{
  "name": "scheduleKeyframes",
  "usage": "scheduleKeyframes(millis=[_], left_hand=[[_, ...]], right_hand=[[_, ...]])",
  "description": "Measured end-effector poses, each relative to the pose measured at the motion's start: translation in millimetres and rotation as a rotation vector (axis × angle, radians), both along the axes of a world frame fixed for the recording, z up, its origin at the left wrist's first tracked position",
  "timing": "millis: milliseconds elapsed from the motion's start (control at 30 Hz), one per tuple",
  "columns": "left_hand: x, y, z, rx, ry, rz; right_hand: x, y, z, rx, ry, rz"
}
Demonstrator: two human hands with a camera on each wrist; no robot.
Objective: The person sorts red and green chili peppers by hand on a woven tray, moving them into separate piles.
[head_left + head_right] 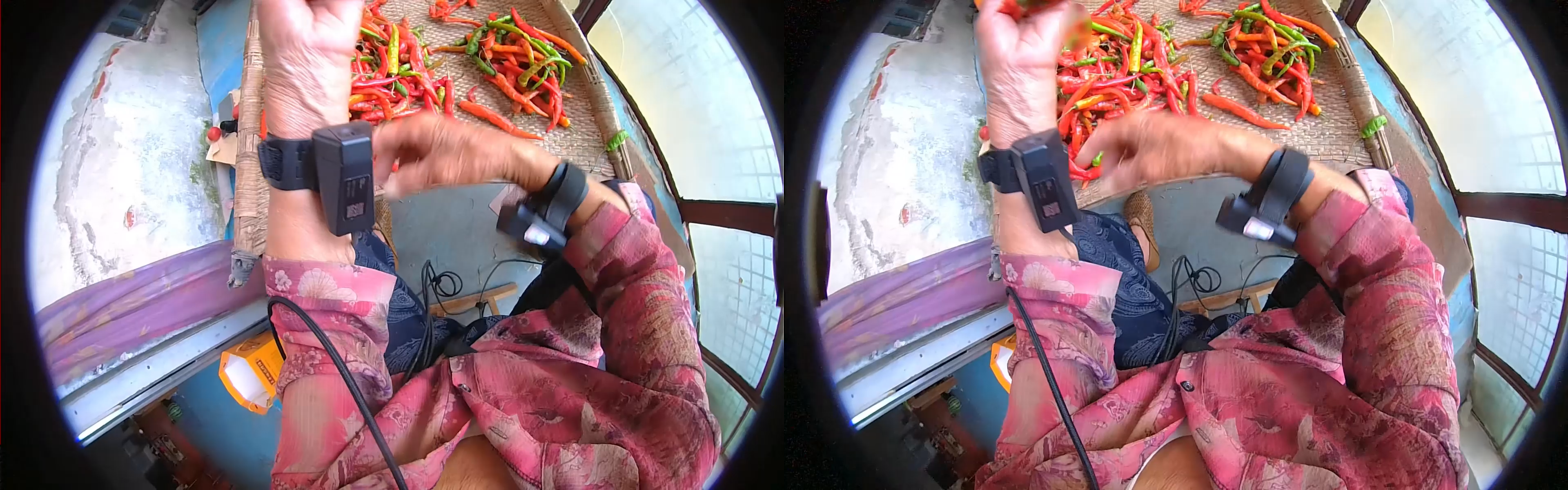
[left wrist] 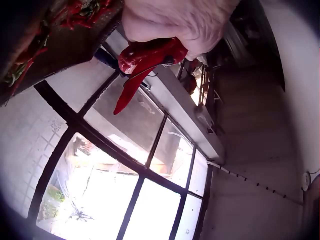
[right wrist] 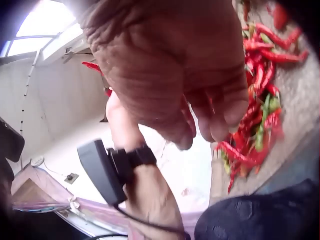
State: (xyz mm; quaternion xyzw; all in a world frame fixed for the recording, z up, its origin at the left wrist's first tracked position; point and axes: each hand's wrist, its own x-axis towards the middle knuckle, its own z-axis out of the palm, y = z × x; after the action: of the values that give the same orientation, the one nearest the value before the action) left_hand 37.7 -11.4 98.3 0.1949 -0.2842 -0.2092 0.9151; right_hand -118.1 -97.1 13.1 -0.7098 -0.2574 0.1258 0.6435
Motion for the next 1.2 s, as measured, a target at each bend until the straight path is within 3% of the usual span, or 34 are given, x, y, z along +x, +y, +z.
scheduleKeyframes(millis=[33, 167, 233, 267, 367, 467, 500, 600, 667, 700, 733, 867, 933, 967, 1033, 1067, 1100, 1167, 1200], left_hand=[[11, -1, 8, -0.020, 0.012, 0.142], [2, -14, 20, -0.055, 0.133, 0.026], [-14, -23, 17, 0.020, 0.017, -0.100], [-16, -26, 18, 0.021, 0.017, -0.104], [-15, -31, 15, 0.132, 0.018, 0.044], [-18, -38, 13, 0.068, 0.035, -0.096], [-19, -45, 16, 0.088, -0.002, -0.056], [-48, -46, 32, 0.149, -0.110, 0.026], [-60, -46, 41, 0.198, -0.258, 0.112], [-67, -46, 45, 0.224, -0.330, 0.159], [-72, -46, 48, 0.247, -0.405, 0.207], [-92, -40, 50, 0.329, -0.670, 0.341], [-89, -37, 48, 0.164, -0.757, 0.315], [-91, -33, 43, 0.164, -0.756, 0.323], [-103, -17, 34, 0.432, -0.422, 0.351], [-99, -13, 30, 0.431, -0.420, 0.351], [-92, -10, 21, 0.427, -0.358, 0.365], [-75, -7, -3, 0.415, -0.235, 0.373], [-66, -8, -16, 0.404, -0.176, 0.376]], right_hand=[[-7, 14, -1, 0.098, 0.065, 0.091], [-27, 43, -2, 0.224, 0.185, 0.125], [-29, 40, -4, -0.106, -0.175, -0.036], [-30, 41, -6, -0.106, -0.176, -0.040], [-42, 53, -4, -0.046, -0.368, -0.314], [-36, 53, -13, -0.095, -0.517, -0.383], [-33, 52, -12, 0.038, -0.461, -0.320], [-30, 47, -11, 0.123, -0.425, -0.215], [-29, 50, -15, -0.084, -0.527, -0.322], [-25, 53, -31, -0.304, -0.913, -0.380], [-34, 45, -19, -0.949, -1.228, -0.305], [-42, 41, -31, -0.743, -1.041, -0.319], [-44, 40, -40, -0.617, -0.902, -0.330], [-45, 40, -44, -0.560, -0.830, -0.337], [-46, 41, -46, -0.449, -0.681, -0.350], [-41, 41, -42, -0.591, -1.100, -0.454], [-37, 44, -42, -0.598, -1.099, -0.456], [-29, 52, -41, 0.286, -0.031, -0.272], [-26, 50, -36, -0.146, -0.515, -0.348]])
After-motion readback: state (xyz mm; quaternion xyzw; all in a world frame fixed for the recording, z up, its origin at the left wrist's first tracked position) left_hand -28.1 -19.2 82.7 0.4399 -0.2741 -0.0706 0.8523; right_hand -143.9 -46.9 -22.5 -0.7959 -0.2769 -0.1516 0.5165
